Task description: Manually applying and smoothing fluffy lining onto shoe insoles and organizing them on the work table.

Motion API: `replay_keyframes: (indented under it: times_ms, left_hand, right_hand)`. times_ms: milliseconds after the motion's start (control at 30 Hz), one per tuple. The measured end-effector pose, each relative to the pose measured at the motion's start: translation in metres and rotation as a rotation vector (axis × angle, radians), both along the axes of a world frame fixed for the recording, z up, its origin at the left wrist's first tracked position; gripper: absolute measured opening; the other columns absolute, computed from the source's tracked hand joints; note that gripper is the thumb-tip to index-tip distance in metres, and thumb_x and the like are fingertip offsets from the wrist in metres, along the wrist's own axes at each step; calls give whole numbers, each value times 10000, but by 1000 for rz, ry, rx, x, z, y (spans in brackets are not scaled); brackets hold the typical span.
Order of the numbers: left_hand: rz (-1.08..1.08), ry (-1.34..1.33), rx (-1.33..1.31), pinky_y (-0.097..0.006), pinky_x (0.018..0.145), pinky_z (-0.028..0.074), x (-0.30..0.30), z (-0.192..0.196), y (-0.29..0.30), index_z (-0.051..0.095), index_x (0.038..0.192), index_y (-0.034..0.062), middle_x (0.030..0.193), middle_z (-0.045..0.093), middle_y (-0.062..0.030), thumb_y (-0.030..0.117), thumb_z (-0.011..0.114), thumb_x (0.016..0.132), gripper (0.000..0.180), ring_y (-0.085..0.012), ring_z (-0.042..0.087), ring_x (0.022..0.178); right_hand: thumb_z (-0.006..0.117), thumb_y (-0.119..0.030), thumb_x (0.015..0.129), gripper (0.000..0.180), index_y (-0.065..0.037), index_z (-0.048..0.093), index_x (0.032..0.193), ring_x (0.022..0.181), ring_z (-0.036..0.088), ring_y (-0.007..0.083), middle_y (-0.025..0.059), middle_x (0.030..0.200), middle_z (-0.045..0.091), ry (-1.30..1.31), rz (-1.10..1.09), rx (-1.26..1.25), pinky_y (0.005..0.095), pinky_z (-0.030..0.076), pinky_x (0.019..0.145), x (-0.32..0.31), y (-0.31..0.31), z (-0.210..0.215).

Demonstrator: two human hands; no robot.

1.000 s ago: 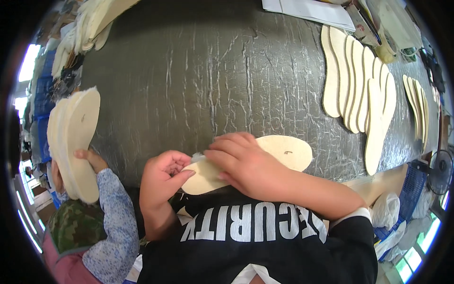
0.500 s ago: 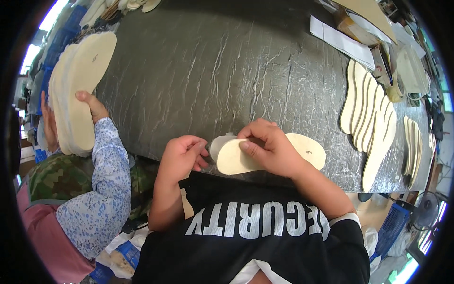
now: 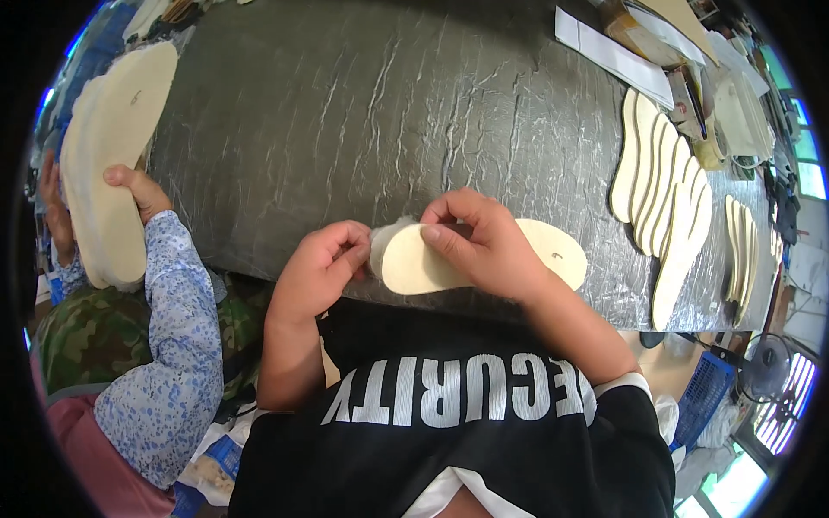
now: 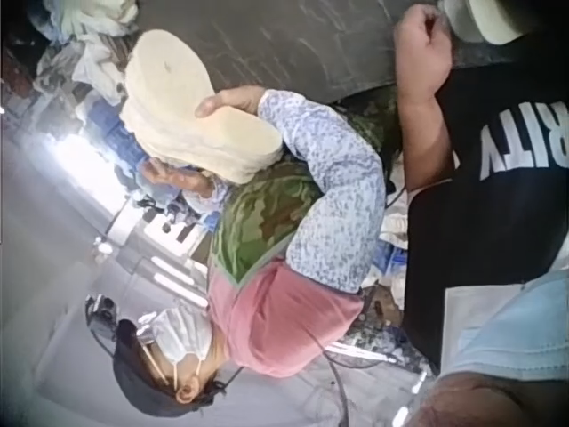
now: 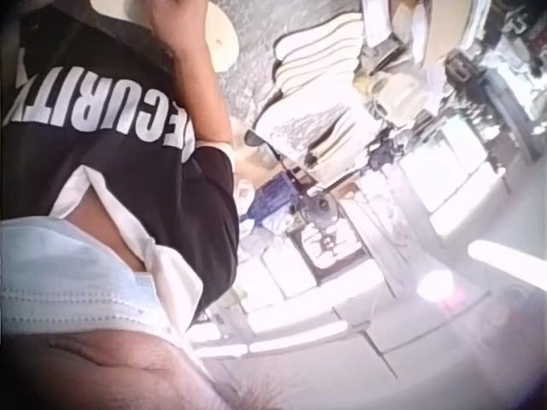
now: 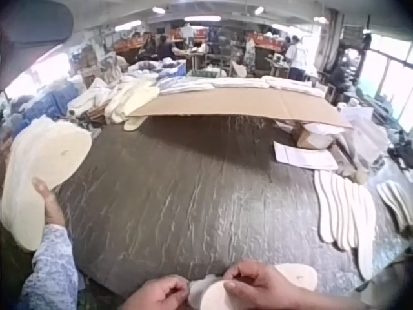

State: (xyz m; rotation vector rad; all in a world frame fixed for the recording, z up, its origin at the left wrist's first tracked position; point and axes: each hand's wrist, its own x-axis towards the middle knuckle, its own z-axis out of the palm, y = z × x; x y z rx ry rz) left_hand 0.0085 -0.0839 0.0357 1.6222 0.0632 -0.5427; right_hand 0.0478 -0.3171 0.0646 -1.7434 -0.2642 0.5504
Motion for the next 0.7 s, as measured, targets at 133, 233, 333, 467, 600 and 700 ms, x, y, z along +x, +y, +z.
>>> replay_keyframes:
  times_ms: [133, 233, 333, 467, 600, 700]
  left_hand:
    - [24, -51, -282, -233, 705, 464, 2, 2, -5, 581, 921, -21, 870, 609, -28, 37, 527, 927, 80, -88, 552, 773]
    - [37, -12, -384, -242, 718, 475, 4, 8, -7, 579, 946, -36, 839, 599, -14, 43, 524, 942, 97, -90, 558, 769]
    - [9, -41, -393, -243, 716, 472, 7, 8, -7, 579, 947, -34, 838, 594, -9, 54, 526, 946, 103, -87, 550, 764]
    - [-6, -59, -405, -239, 711, 467, 7, 3, -8, 583, 945, -32, 839, 593, -7, 61, 528, 946, 108, -78, 539, 759]
    - [-8, -43, -426, -234, 712, 461, 8, 3, -12, 587, 940, -29, 838, 592, -4, 59, 528, 943, 106, -72, 532, 766]
    - [5, -68, -392, -232, 714, 458, 9, 5, -12, 590, 938, -26, 839, 591, -3, 59, 530, 941, 104, -70, 530, 775]
  right_hand:
    - [634, -115, 889, 109, -10, 611, 908, 818, 542, 97, 33, 859, 581, -91, 25, -11, 254, 444, 720, 2, -2, -2]
    - [626, -112, 895, 104, -11, 609, 915, 805, 533, 80, 13, 854, 588, -34, 9, 5, 239, 440, 708, 3, -3, -3]
    - [615, -108, 904, 99, -11, 608, 920, 795, 520, 66, -5, 842, 586, 61, -27, 31, 230, 438, 703, 3, -2, 0]
    - [608, -107, 910, 93, -14, 608, 917, 789, 509, 56, -17, 835, 577, 73, -38, 52, 228, 439, 705, 3, -3, -1]
    - [607, -108, 912, 90, -17, 607, 914, 794, 512, 55, -15, 835, 582, 83, -46, 53, 228, 442, 707, 2, -4, -2]
    - [611, -104, 908, 86, -19, 606, 918, 796, 521, 59, -13, 839, 587, 75, -48, 56, 232, 447, 713, 2, -4, -1]
